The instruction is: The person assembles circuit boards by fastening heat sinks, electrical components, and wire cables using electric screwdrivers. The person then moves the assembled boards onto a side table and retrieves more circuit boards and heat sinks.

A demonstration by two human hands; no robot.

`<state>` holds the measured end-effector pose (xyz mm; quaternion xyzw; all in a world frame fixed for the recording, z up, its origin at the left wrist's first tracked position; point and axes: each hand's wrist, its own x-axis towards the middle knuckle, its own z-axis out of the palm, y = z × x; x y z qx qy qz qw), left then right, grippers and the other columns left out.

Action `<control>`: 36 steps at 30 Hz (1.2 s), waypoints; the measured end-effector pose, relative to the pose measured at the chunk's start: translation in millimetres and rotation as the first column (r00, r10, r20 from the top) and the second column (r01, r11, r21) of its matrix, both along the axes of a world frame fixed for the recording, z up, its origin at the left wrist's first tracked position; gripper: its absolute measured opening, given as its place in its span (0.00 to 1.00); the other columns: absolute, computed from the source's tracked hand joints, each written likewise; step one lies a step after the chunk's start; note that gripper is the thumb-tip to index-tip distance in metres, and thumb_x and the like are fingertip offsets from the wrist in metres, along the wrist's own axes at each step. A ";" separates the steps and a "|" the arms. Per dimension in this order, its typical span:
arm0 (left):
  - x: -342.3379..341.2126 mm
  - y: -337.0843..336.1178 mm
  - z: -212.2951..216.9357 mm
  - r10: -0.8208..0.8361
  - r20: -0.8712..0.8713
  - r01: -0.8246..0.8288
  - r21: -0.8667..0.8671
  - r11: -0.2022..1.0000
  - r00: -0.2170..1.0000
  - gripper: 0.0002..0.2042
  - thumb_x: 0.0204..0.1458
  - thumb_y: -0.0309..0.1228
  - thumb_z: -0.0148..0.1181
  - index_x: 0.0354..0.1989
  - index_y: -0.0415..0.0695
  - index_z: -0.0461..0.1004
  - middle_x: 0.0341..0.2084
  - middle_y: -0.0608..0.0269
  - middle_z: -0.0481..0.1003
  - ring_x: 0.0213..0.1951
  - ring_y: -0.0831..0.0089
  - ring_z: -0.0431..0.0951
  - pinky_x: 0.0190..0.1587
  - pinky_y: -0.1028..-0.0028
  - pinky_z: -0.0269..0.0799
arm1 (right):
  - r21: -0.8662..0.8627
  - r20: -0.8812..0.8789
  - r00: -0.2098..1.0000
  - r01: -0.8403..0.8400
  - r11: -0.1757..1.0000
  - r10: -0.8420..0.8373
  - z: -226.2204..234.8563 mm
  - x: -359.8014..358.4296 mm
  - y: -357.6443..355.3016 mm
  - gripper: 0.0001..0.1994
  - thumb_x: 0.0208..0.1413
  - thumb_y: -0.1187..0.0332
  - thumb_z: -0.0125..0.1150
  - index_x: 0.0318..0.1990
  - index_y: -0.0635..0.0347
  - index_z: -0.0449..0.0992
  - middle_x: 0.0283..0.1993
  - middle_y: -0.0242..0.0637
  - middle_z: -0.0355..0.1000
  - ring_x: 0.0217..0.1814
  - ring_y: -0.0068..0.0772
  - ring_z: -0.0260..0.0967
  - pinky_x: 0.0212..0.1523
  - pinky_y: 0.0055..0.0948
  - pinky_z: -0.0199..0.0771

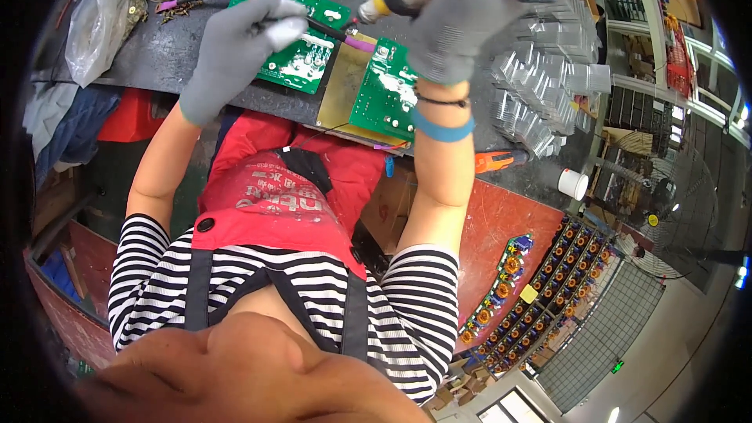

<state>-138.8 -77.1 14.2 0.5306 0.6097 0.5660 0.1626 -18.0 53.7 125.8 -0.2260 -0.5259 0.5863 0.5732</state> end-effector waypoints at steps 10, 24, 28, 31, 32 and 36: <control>65.0 -34.1 -4.1 -0.246 -0.128 0.268 0.204 0.942 0.961 0.11 0.44 0.33 0.72 0.34 0.43 0.79 0.23 0.61 0.75 0.24 0.66 0.76 0.25 0.72 0.69 | -0.083 0.032 0.999 -0.034 0.996 0.036 38.3 59.2 -56.3 0.16 0.51 0.64 0.56 0.44 0.66 0.71 0.31 0.43 0.72 0.28 0.38 0.70 0.30 0.32 0.74; 97.5 -44.6 2.6 -0.156 -0.372 0.241 0.194 0.951 0.915 0.12 0.50 0.38 0.67 0.37 0.43 0.78 0.22 0.61 0.71 0.23 0.62 0.74 0.24 0.69 0.67 | -0.122 -0.002 0.999 -0.048 0.991 0.048 42.4 90.4 -73.6 0.16 0.50 0.69 0.57 0.45 0.67 0.70 0.32 0.46 0.73 0.28 0.38 0.71 0.32 0.34 0.74; 106.3 -46.1 2.4 -0.260 -0.127 0.277 0.144 0.950 0.957 0.11 0.57 0.37 0.61 0.37 0.40 0.77 0.22 0.57 0.71 0.23 0.62 0.74 0.26 0.70 0.67 | -0.045 0.028 1.000 -0.002 0.999 0.003 44.7 90.8 -74.8 0.16 0.50 0.69 0.57 0.45 0.67 0.69 0.32 0.46 0.73 0.28 0.38 0.71 0.32 0.33 0.74; 114.4 -45.7 2.9 -0.328 0.136 0.318 0.095 0.943 0.935 0.12 0.61 0.36 0.55 0.37 0.37 0.76 0.22 0.59 0.72 0.23 0.69 0.73 0.28 0.72 0.66 | -0.066 -0.003 0.999 -0.049 0.997 0.049 42.1 93.2 -69.8 0.15 0.51 0.70 0.56 0.45 0.68 0.70 0.32 0.46 0.73 0.28 0.38 0.71 0.32 0.33 0.74; 115.9 -45.3 1.2 -0.370 0.259 0.362 0.079 0.929 0.892 0.13 0.62 0.36 0.54 0.38 0.37 0.76 0.23 0.61 0.72 0.25 0.74 0.72 0.29 0.72 0.67 | -0.102 -0.042 0.995 -0.096 0.990 0.092 41.9 94.1 -66.9 0.15 0.51 0.69 0.56 0.45 0.67 0.70 0.32 0.46 0.73 0.28 0.38 0.71 0.32 0.32 0.74; 114.9 -42.1 4.9 -0.441 0.479 0.481 0.043 0.876 0.759 0.17 0.65 0.40 0.49 0.44 0.36 0.75 0.26 0.65 0.74 0.29 0.81 0.70 0.34 0.75 0.68 | -0.090 -0.010 0.996 -0.086 0.992 0.085 49.0 99.8 -65.3 0.15 0.52 0.68 0.57 0.45 0.67 0.70 0.32 0.44 0.74 0.28 0.37 0.72 0.32 0.32 0.74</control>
